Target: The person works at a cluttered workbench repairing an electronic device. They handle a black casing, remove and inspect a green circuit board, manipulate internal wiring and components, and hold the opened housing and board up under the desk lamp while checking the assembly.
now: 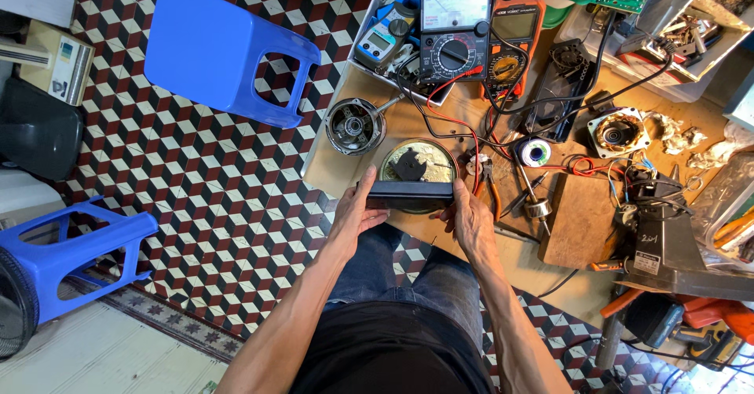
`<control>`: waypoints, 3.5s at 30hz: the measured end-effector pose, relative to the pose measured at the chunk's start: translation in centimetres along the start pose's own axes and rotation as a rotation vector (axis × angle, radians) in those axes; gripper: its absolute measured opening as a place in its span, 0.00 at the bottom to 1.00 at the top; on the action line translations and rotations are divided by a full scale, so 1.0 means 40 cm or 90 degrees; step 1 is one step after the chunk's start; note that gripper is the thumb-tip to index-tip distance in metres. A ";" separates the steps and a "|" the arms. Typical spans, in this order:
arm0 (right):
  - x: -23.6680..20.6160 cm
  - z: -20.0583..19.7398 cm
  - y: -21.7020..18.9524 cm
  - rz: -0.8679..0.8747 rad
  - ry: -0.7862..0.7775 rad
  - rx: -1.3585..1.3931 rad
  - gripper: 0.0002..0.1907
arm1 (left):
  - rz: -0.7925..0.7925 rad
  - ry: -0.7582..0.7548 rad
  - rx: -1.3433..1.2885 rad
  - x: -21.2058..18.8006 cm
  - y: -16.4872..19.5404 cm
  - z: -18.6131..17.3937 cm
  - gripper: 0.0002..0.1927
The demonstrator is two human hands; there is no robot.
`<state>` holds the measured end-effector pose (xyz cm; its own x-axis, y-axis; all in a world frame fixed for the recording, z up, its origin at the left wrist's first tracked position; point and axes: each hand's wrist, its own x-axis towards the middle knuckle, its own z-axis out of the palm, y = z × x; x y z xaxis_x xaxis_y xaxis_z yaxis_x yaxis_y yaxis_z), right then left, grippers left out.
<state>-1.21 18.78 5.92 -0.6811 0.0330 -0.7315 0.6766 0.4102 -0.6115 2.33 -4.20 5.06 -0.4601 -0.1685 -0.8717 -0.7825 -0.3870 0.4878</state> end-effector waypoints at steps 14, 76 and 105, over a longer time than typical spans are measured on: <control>-0.072 -0.012 0.058 -0.048 -0.078 0.194 0.32 | 0.087 -0.174 0.065 -0.115 0.008 -0.066 0.55; 0.013 -0.549 0.170 -0.112 0.227 -0.060 0.22 | 0.102 -0.236 -0.177 -0.321 0.088 0.323 0.21; 0.524 -0.608 -0.501 -0.097 0.471 -0.251 0.22 | 0.141 -0.199 -0.381 -0.042 -0.213 0.166 0.30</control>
<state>-35.85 33.41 10.16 -0.8572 0.4821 -0.1808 0.5092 0.7414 -0.4371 6.97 5.38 2.68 -0.7509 -0.0672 -0.6570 -0.3334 -0.8202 0.4649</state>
